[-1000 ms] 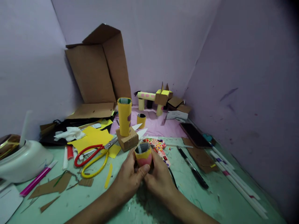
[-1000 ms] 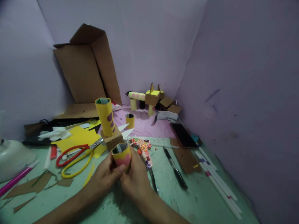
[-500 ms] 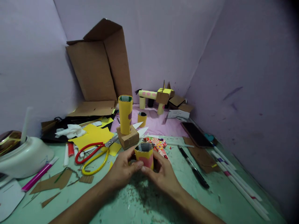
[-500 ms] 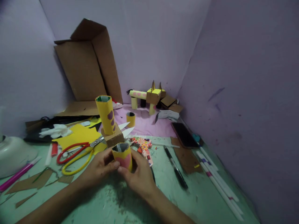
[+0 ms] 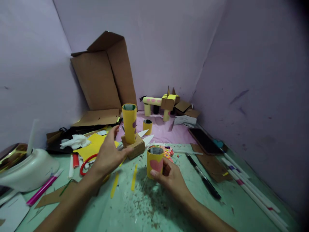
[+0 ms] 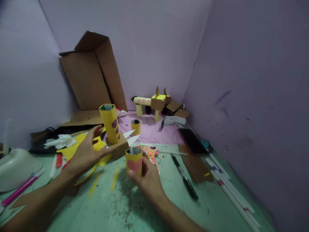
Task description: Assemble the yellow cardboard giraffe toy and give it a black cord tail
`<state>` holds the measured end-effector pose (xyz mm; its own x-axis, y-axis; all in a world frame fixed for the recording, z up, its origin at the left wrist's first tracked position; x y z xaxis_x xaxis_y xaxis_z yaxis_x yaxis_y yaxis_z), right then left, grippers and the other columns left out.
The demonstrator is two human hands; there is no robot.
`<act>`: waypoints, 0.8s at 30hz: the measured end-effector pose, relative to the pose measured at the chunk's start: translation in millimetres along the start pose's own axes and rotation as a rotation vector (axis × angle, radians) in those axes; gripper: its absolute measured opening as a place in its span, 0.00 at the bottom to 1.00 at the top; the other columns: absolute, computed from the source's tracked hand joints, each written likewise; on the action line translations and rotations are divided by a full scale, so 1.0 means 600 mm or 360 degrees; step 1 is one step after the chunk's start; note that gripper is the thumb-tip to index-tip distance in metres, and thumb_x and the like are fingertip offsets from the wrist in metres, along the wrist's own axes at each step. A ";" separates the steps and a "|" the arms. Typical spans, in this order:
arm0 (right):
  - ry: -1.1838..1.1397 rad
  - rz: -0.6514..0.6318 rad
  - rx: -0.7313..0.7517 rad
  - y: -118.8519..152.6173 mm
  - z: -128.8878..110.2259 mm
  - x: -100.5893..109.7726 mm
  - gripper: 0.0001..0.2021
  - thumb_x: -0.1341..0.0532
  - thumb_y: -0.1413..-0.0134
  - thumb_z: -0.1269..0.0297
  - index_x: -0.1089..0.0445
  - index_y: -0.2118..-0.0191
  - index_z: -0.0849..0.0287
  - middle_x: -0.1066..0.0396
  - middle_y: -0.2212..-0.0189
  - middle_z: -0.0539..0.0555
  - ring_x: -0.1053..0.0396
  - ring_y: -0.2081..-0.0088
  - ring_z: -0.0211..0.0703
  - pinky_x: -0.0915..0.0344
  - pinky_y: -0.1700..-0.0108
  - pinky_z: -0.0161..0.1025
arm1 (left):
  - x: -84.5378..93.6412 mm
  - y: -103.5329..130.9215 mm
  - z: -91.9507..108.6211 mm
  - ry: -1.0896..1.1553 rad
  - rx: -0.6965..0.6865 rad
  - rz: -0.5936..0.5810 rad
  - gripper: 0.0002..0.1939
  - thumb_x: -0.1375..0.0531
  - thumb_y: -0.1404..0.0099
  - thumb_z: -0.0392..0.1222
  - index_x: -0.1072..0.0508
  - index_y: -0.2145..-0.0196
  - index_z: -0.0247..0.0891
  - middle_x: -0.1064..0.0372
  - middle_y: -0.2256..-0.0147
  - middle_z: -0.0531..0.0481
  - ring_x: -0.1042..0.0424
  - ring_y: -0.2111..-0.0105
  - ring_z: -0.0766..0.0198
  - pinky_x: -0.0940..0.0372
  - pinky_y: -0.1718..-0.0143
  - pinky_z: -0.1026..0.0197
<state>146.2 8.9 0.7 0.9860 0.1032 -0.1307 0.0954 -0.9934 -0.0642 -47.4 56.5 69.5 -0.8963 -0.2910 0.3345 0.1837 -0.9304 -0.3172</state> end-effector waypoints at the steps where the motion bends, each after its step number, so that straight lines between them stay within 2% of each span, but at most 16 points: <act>1: -0.0012 -0.0003 0.0011 0.000 0.000 0.000 0.17 0.33 0.60 0.58 0.31 0.63 0.61 0.28 0.68 0.54 0.32 0.66 0.44 0.35 0.62 0.40 | -0.008 -0.006 -0.003 0.0030 0.0006 -0.0099 0.41 0.28 0.64 0.39 0.33 0.49 0.41 0.33 0.51 0.43 0.37 0.49 0.45 0.49 0.43 0.47; 3: -0.0023 -0.0007 0.0025 -0.001 0.002 0.000 0.17 0.33 0.60 0.57 0.31 0.63 0.60 0.28 0.67 0.55 0.32 0.66 0.44 0.35 0.62 0.40 | -0.023 -0.014 -0.010 0.0051 0.0005 -0.0266 0.42 0.28 0.65 0.37 0.33 0.49 0.40 0.33 0.53 0.42 0.37 0.50 0.44 0.50 0.43 0.45; 6: -0.0025 0.0001 0.0002 -0.003 0.007 0.001 0.17 0.33 0.61 0.58 0.31 0.63 0.60 0.28 0.67 0.55 0.32 0.66 0.44 0.36 0.62 0.41 | -0.039 -0.015 -0.023 0.0040 0.0003 -0.0388 0.38 0.29 0.64 0.35 0.32 0.52 0.38 0.31 0.57 0.43 0.34 0.53 0.45 0.47 0.45 0.44; 10: -0.0022 -0.0006 -0.0008 -0.004 0.008 0.002 0.17 0.33 0.62 0.58 0.31 0.65 0.59 0.28 0.68 0.55 0.32 0.67 0.44 0.36 0.63 0.41 | -0.042 -0.016 -0.042 0.0286 0.0089 -0.0264 0.33 0.30 0.64 0.29 0.29 0.56 0.38 0.30 0.61 0.45 0.32 0.56 0.49 0.43 0.48 0.48; 13: -0.0041 -0.0018 -0.0008 -0.004 0.005 0.001 0.17 0.33 0.62 0.59 0.31 0.63 0.59 0.28 0.67 0.55 0.32 0.67 0.45 0.36 0.62 0.42 | -0.040 -0.019 -0.055 0.0453 0.0190 -0.0168 0.35 0.31 0.66 0.26 0.29 0.56 0.37 0.28 0.61 0.46 0.31 0.57 0.52 0.40 0.51 0.53; 17: -0.0070 -0.0031 -0.0025 -0.002 0.000 -0.002 0.18 0.33 0.63 0.60 0.31 0.62 0.60 0.28 0.68 0.54 0.33 0.67 0.44 0.38 0.63 0.40 | -0.036 -0.024 -0.064 0.0576 0.0303 -0.0237 0.35 0.31 0.62 0.30 0.32 0.53 0.36 0.28 0.56 0.44 0.29 0.57 0.53 0.36 0.55 0.57; 19: -0.0054 -0.0039 -0.0009 -0.001 -0.002 -0.003 0.17 0.33 0.62 0.60 0.32 0.63 0.61 0.29 0.69 0.54 0.34 0.68 0.42 0.39 0.64 0.39 | -0.031 -0.027 -0.063 0.0727 0.0374 -0.0262 0.33 0.30 0.60 0.33 0.32 0.53 0.35 0.27 0.58 0.44 0.28 0.59 0.54 0.34 0.58 0.57; 21: -0.0045 -0.0061 0.0014 -0.001 -0.005 -0.004 0.16 0.34 0.62 0.60 0.32 0.65 0.61 0.31 0.71 0.52 0.35 0.70 0.41 0.40 0.66 0.38 | -0.022 -0.029 -0.058 0.0945 0.0452 -0.0230 0.28 0.31 0.57 0.34 0.31 0.56 0.33 0.26 0.61 0.45 0.27 0.63 0.57 0.32 0.61 0.59; 24: -0.0026 -0.0079 0.0023 0.000 -0.007 -0.006 0.13 0.34 0.63 0.60 0.33 0.69 0.60 0.33 0.75 0.50 0.37 0.73 0.39 0.42 0.69 0.36 | -0.009 -0.032 -0.039 0.1272 0.0582 -0.0198 0.15 0.37 0.49 0.34 0.28 0.61 0.32 0.25 0.65 0.45 0.26 0.66 0.59 0.30 0.65 0.60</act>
Point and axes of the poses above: each hand's wrist, its own y-axis away from the middle knuckle, its own x-axis out of the back of the hand, z = x × y, the point moved 2 cm from there along -y, towards the middle knuckle
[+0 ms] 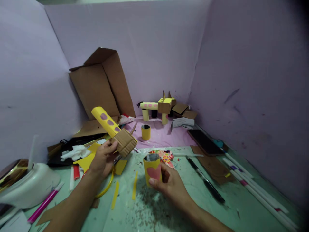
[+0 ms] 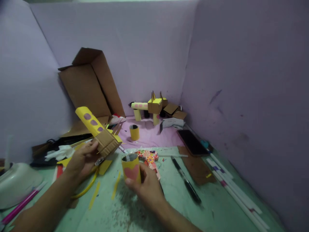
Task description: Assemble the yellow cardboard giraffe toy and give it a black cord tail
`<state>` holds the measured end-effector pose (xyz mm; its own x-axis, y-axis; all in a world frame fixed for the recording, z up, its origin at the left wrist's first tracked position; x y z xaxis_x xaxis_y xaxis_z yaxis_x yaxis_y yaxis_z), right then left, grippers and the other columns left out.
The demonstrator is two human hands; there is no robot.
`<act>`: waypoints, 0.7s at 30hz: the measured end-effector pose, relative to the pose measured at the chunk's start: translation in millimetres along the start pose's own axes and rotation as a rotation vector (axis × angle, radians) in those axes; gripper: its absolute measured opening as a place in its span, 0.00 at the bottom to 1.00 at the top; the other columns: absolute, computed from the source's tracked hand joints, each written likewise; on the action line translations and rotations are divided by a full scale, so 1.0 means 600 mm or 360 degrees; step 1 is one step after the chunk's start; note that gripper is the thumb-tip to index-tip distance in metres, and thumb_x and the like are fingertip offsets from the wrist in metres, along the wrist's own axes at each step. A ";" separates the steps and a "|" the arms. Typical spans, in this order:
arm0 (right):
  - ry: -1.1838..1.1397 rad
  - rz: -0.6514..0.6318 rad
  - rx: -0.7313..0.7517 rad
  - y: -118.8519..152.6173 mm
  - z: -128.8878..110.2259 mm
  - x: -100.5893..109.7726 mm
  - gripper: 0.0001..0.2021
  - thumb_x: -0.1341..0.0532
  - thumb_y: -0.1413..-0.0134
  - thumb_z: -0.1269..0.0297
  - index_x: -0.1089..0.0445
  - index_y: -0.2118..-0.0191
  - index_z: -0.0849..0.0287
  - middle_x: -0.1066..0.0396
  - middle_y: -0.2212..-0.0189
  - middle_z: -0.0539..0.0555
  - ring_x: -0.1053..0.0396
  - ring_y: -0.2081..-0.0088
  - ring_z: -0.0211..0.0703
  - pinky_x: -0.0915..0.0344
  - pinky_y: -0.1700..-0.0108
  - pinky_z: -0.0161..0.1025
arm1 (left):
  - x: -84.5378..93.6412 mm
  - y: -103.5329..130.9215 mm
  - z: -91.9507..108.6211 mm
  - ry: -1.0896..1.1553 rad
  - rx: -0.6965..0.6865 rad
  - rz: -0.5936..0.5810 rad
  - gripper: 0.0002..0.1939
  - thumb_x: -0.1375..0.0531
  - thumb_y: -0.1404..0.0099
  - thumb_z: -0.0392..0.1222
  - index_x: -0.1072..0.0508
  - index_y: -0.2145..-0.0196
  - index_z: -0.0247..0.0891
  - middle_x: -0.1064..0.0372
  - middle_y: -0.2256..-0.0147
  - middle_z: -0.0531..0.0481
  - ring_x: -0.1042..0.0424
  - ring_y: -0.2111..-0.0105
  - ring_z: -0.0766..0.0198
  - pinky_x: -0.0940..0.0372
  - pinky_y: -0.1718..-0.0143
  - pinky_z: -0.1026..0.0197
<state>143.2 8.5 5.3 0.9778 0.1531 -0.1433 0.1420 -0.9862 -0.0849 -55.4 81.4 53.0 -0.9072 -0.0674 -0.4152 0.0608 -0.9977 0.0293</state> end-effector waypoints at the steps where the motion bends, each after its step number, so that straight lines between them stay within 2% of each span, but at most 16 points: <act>1: 0.0010 0.0000 0.0002 0.000 0.000 -0.001 0.13 0.34 0.63 0.60 0.33 0.70 0.60 0.34 0.76 0.49 0.37 0.73 0.38 0.42 0.70 0.35 | -0.005 0.003 0.008 0.0079 0.0039 0.0002 0.13 0.39 0.47 0.33 0.27 0.61 0.32 0.25 0.65 0.44 0.26 0.66 0.58 0.29 0.65 0.58; 4: 0.0038 -0.0006 0.0028 0.001 -0.002 -0.003 0.12 0.34 0.64 0.60 0.33 0.72 0.60 0.35 0.77 0.48 0.39 0.75 0.38 0.44 0.72 0.35 | -0.027 0.013 0.034 0.0256 0.0141 0.0045 0.15 0.46 0.40 0.35 0.28 0.55 0.32 0.24 0.64 0.42 0.26 0.65 0.55 0.28 0.64 0.52; 8: -0.0011 -0.0012 0.0081 0.004 -0.010 -0.002 0.12 0.34 0.63 0.59 0.32 0.71 0.59 0.33 0.76 0.49 0.38 0.74 0.38 0.42 0.72 0.35 | -0.054 0.023 0.052 0.0359 0.0234 0.0090 0.19 0.50 0.36 0.37 0.31 0.49 0.34 0.24 0.63 0.43 0.25 0.64 0.55 0.29 0.63 0.52; 15: 0.0061 0.0010 0.0103 0.011 -0.027 0.002 0.11 0.35 0.62 0.60 0.33 0.71 0.59 0.34 0.75 0.49 0.38 0.73 0.39 0.41 0.70 0.36 | -0.053 0.019 0.030 0.0409 0.0217 -0.0028 0.18 0.49 0.36 0.39 0.30 0.50 0.35 0.24 0.60 0.41 0.26 0.59 0.51 0.29 0.63 0.48; 18: -0.0002 -0.0002 0.0138 0.012 -0.028 0.002 0.12 0.35 0.62 0.59 0.33 0.70 0.59 0.34 0.74 0.50 0.39 0.73 0.39 0.41 0.70 0.36 | -0.053 0.024 0.020 0.0447 0.0195 -0.0066 0.18 0.46 0.37 0.36 0.30 0.50 0.37 0.25 0.58 0.42 0.27 0.57 0.52 0.29 0.61 0.49; 21: -0.0141 -0.0014 0.0192 0.013 -0.031 0.004 0.15 0.34 0.60 0.58 0.32 0.65 0.60 0.33 0.72 0.51 0.38 0.71 0.39 0.40 0.68 0.36 | -0.057 0.034 0.012 0.0472 0.0261 -0.0043 0.18 0.46 0.39 0.33 0.30 0.51 0.37 0.24 0.60 0.43 0.27 0.59 0.54 0.29 0.61 0.50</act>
Point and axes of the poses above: each hand's wrist, its own y-axis away from the middle knuckle, its own x-axis out of the back of the hand, z = x × y, the point moved 2 cm from there along -y, towards the middle knuckle
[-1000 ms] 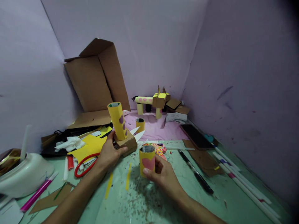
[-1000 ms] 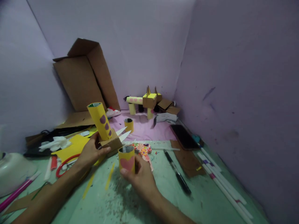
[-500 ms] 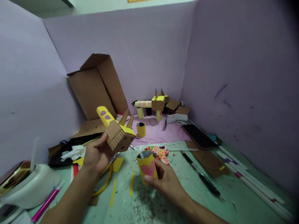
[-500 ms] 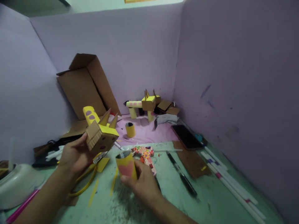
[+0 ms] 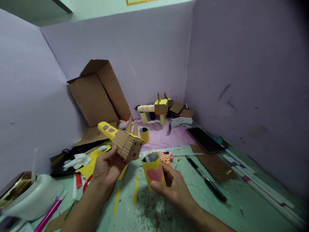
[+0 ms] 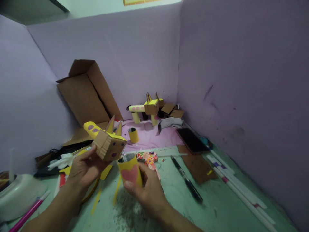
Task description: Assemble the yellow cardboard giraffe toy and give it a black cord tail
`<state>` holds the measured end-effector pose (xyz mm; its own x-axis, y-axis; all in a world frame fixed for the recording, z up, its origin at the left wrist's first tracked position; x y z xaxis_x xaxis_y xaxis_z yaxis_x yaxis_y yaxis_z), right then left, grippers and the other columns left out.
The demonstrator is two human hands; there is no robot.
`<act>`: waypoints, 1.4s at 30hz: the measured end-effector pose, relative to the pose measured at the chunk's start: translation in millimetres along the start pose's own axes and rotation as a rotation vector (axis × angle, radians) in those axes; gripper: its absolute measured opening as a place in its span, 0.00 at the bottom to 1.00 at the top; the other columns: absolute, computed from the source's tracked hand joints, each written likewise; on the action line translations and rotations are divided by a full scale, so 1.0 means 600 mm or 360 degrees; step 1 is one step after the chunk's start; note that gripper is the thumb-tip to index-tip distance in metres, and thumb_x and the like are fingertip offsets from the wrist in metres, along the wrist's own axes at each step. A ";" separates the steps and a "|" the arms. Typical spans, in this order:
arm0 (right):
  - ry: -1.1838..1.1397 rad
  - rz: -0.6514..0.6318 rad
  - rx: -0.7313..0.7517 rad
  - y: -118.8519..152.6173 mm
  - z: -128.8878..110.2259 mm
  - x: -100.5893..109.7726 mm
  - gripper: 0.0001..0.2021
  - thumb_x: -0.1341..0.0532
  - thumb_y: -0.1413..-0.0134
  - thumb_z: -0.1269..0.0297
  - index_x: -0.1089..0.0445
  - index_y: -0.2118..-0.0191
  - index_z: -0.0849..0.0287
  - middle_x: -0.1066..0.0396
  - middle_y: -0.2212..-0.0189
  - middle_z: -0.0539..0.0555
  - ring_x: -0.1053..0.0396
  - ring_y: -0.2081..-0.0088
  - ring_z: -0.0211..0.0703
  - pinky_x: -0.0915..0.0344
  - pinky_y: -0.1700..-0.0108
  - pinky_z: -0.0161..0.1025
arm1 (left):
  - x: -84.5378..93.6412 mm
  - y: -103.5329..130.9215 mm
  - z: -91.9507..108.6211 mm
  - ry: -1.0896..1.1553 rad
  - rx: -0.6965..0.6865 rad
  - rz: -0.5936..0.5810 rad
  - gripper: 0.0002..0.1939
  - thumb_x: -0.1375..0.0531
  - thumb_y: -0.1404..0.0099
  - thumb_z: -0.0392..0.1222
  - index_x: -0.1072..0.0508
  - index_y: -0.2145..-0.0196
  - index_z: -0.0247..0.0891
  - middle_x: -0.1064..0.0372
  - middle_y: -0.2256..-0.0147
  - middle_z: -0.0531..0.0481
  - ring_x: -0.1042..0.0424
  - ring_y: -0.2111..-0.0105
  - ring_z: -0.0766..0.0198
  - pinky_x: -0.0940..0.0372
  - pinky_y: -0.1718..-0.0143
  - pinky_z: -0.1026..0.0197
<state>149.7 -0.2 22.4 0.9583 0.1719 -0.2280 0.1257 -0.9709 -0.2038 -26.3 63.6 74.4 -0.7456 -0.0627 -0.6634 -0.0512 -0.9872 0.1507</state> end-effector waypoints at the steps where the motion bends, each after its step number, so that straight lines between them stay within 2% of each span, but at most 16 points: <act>1: -0.0045 0.0003 0.0015 0.000 -0.002 0.001 0.17 0.34 0.59 0.57 0.31 0.63 0.60 0.33 0.71 0.51 0.37 0.70 0.40 0.40 0.67 0.36 | 0.000 0.002 -0.003 -0.0001 0.0018 0.0023 0.18 0.46 0.40 0.32 0.29 0.51 0.37 0.24 0.60 0.43 0.26 0.60 0.55 0.29 0.61 0.51; 6: -0.0303 -0.0104 0.0086 -0.001 -0.004 0.003 0.19 0.32 0.60 0.56 0.29 0.59 0.58 0.33 0.70 0.50 0.37 0.68 0.39 0.40 0.65 0.36 | 0.001 0.005 -0.021 -0.0014 0.0009 0.0022 0.19 0.42 0.45 0.30 0.28 0.54 0.35 0.25 0.62 0.45 0.27 0.64 0.58 0.30 0.59 0.52; 10: -0.0435 -0.0147 0.0113 -0.005 0.007 0.005 0.18 0.31 0.60 0.57 0.28 0.61 0.57 0.34 0.72 0.50 0.38 0.70 0.38 0.40 0.67 0.35 | -0.005 0.012 -0.028 -0.0119 -0.0098 -0.0048 0.24 0.38 0.51 0.29 0.29 0.53 0.35 0.24 0.63 0.46 0.27 0.62 0.58 0.30 0.62 0.58; 15: -0.0477 -0.0031 -0.0031 -0.007 0.015 0.008 0.20 0.30 0.64 0.54 0.27 0.62 0.57 0.31 0.68 0.53 0.34 0.67 0.44 0.38 0.64 0.39 | -0.015 0.022 -0.031 -0.0213 -0.0165 -0.0139 0.32 0.33 0.56 0.31 0.31 0.50 0.36 0.24 0.65 0.48 0.26 0.65 0.59 0.31 0.63 0.61; 18: -0.0567 0.0029 -0.0134 -0.004 0.013 0.007 0.21 0.29 0.66 0.53 0.27 0.63 0.57 0.30 0.67 0.54 0.32 0.65 0.47 0.36 0.61 0.44 | -0.016 0.025 -0.037 -0.0277 -0.0183 -0.0171 0.35 0.31 0.57 0.32 0.33 0.49 0.37 0.24 0.64 0.48 0.25 0.63 0.57 0.33 0.61 0.61; 22: -0.0722 -0.0048 -0.0196 0.001 0.008 0.002 0.25 0.29 0.68 0.54 0.28 0.60 0.58 0.28 0.65 0.57 0.30 0.61 0.53 0.35 0.56 0.50 | -0.018 0.031 -0.053 -0.0312 -0.0253 -0.0266 0.37 0.31 0.56 0.34 0.35 0.47 0.37 0.25 0.59 0.46 0.28 0.55 0.52 0.36 0.52 0.56; 26: -0.0820 -0.0118 -0.0176 0.002 0.005 0.000 0.26 0.28 0.66 0.56 0.28 0.57 0.59 0.26 0.63 0.59 0.30 0.57 0.55 0.35 0.54 0.50 | -0.022 0.039 -0.065 -0.0485 -0.0363 -0.0295 0.39 0.31 0.54 0.35 0.38 0.45 0.39 0.28 0.55 0.45 0.30 0.52 0.50 0.38 0.50 0.53; 29: -0.0875 -0.0072 -0.0160 0.000 0.007 0.006 0.23 0.29 0.64 0.58 0.28 0.58 0.59 0.26 0.61 0.58 0.29 0.57 0.54 0.34 0.54 0.49 | -0.024 0.046 -0.065 -0.0613 -0.0460 -0.0303 0.38 0.32 0.53 0.37 0.38 0.45 0.40 0.29 0.53 0.45 0.30 0.53 0.51 0.38 0.52 0.54; 34: -0.1013 0.0040 -0.0243 -0.006 0.006 0.021 0.19 0.29 0.62 0.63 0.27 0.59 0.58 0.25 0.58 0.56 0.28 0.56 0.51 0.33 0.54 0.48 | -0.022 0.050 -0.061 -0.0587 -0.0346 -0.0342 0.32 0.34 0.53 0.36 0.33 0.48 0.40 0.31 0.52 0.45 0.34 0.50 0.49 0.39 0.53 0.54; 38: -0.1087 0.0058 -0.0248 -0.008 -0.001 0.027 0.18 0.29 0.61 0.65 0.26 0.60 0.58 0.25 0.59 0.55 0.28 0.56 0.50 0.33 0.52 0.48 | -0.014 0.042 -0.058 -0.0522 -0.0244 -0.0170 0.25 0.37 0.57 0.32 0.27 0.57 0.40 0.29 0.54 0.47 0.35 0.50 0.50 0.40 0.55 0.56; 42: -0.1062 0.0044 -0.0233 -0.009 -0.001 0.028 0.17 0.29 0.62 0.64 0.26 0.61 0.58 0.25 0.63 0.54 0.28 0.60 0.48 0.32 0.54 0.47 | -0.012 0.038 -0.050 -0.0409 -0.0163 -0.0053 0.23 0.38 0.60 0.32 0.25 0.62 0.38 0.27 0.57 0.45 0.36 0.51 0.49 0.41 0.53 0.53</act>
Point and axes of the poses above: each hand's wrist, its own y-axis away from the middle knuckle, its own x-axis out of the back of the hand, z = x × y, the point moved 2 cm from there along -y, towards the middle knuckle
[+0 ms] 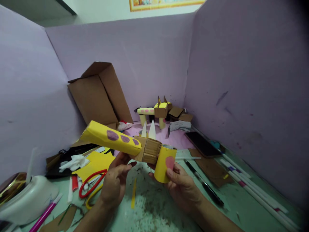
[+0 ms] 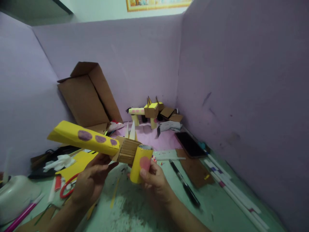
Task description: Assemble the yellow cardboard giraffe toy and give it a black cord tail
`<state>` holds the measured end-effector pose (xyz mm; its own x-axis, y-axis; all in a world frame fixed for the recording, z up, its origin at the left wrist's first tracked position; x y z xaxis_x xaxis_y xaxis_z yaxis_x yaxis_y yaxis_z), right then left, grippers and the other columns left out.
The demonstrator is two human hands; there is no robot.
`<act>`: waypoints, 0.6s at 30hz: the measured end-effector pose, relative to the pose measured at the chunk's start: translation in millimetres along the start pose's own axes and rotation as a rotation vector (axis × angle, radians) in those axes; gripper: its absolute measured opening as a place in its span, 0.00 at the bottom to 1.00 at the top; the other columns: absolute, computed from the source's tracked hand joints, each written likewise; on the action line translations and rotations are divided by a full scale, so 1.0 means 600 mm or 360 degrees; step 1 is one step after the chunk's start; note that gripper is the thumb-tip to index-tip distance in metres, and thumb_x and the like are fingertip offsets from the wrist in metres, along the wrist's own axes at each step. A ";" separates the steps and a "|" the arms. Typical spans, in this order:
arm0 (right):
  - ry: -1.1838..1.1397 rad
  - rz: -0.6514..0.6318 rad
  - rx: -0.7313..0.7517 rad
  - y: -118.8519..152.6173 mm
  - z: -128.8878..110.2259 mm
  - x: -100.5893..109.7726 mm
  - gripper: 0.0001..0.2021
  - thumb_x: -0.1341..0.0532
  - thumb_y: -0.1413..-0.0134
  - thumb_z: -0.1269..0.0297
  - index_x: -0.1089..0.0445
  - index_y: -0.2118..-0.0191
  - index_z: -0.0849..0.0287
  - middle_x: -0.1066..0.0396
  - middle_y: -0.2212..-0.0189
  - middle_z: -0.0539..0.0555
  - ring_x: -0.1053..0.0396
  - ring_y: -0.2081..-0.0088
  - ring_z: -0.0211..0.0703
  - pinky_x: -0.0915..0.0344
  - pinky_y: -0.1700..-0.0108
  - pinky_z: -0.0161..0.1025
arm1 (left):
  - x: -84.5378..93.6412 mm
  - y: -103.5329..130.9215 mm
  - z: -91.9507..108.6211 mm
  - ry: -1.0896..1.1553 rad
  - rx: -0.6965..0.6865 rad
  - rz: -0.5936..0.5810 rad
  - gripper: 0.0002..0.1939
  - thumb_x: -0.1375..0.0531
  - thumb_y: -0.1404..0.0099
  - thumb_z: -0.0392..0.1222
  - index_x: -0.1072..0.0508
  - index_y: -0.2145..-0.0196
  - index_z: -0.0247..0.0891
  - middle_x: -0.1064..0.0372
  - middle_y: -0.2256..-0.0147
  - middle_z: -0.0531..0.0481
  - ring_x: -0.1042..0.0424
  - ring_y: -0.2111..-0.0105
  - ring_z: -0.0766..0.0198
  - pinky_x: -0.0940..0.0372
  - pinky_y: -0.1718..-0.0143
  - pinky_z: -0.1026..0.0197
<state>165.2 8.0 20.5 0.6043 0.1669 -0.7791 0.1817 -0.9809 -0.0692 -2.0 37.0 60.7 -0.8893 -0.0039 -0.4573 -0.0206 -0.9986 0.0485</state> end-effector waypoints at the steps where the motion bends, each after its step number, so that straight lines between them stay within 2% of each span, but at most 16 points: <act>1: 0.0014 -0.0002 -0.0002 -0.001 0.001 0.001 0.17 0.29 0.62 0.64 0.26 0.61 0.59 0.25 0.64 0.54 0.27 0.62 0.48 0.32 0.55 0.47 | 0.000 0.000 0.002 0.0020 0.0043 0.0000 0.23 0.38 0.61 0.32 0.24 0.62 0.37 0.27 0.57 0.45 0.36 0.51 0.48 0.41 0.52 0.52; 4: 0.0049 0.0010 -0.0005 -0.002 0.002 0.002 0.18 0.29 0.62 0.63 0.26 0.61 0.59 0.25 0.66 0.53 0.27 0.65 0.47 0.32 0.57 0.45 | 0.000 -0.001 0.009 0.0057 0.0136 -0.0035 0.22 0.39 0.61 0.33 0.24 0.63 0.36 0.27 0.57 0.44 0.35 0.51 0.47 0.41 0.51 0.49; 9: 0.0105 0.0008 0.0008 -0.001 0.002 0.000 0.18 0.29 0.62 0.62 0.27 0.61 0.59 0.26 0.67 0.53 0.28 0.67 0.46 0.33 0.61 0.42 | -0.003 0.002 0.007 0.0034 0.0119 -0.0124 0.18 0.35 0.55 0.37 0.24 0.63 0.38 0.26 0.61 0.46 0.31 0.55 0.49 0.38 0.53 0.51; 13: 0.0235 -0.0021 0.0051 0.003 0.003 -0.005 0.20 0.29 0.63 0.60 0.27 0.60 0.59 0.26 0.66 0.54 0.29 0.64 0.47 0.34 0.61 0.42 | -0.009 0.005 -0.006 -0.0001 -0.0003 -0.0170 0.22 0.33 0.51 0.42 0.26 0.56 0.38 0.24 0.62 0.45 0.31 0.53 0.49 0.40 0.49 0.51; 18: 0.0361 -0.0057 0.0080 0.007 0.003 -0.011 0.21 0.30 0.64 0.58 0.27 0.61 0.58 0.26 0.65 0.54 0.30 0.63 0.48 0.35 0.59 0.44 | -0.008 0.000 -0.018 -0.0036 -0.0004 -0.0255 0.27 0.32 0.52 0.39 0.28 0.53 0.34 0.24 0.62 0.43 0.31 0.52 0.49 0.42 0.46 0.52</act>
<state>160.3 2.8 24.2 0.7581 0.2141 -0.6160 0.1706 -0.9768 -0.1295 7.3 36.3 53.4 -0.8848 0.1567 -0.4388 -0.1620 -0.9865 -0.0257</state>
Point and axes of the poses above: each hand's wrist, its own y-axis away from the middle knuckle, its own x-axis out of the back of the hand, z = x × y, the point moved 2 cm from there along -y, towards the middle knuckle
